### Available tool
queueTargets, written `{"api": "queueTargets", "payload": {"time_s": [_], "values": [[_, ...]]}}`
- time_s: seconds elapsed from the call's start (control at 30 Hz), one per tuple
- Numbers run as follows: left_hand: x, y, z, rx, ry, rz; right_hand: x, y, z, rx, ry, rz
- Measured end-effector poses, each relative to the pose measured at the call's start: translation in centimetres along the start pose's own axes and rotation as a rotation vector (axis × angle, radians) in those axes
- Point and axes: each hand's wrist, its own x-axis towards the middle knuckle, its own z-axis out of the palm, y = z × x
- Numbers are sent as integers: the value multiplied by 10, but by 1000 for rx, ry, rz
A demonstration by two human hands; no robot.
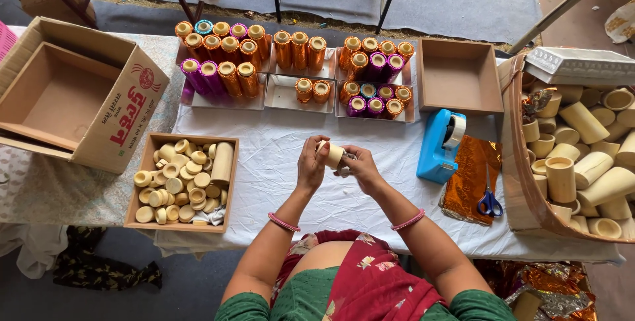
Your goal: Cleaning and wrapping small cylindrical objects with foil and cloth.
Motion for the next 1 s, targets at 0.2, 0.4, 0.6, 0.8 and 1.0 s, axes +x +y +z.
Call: {"api": "queueTargets", "payload": {"time_s": [0.2, 0.4, 0.6, 0.8, 1.0], "values": [[4, -22, 1, 123, -79, -134, -14, -26, 5, -433, 48, -544], [7, -9, 2, 97, -152, -244, -18, -46, 3, -606, 52, -674], [2, 17, 2, 340, -32, 334, 3, -16, -4, 277, 19, 256], [8, -3, 6, 454, 1, 338, 0, 9, -4, 526, -27, 151], [19, -59, 3, -67, -108, -513, -16, -21, -10, -641, 23, -636]]}}
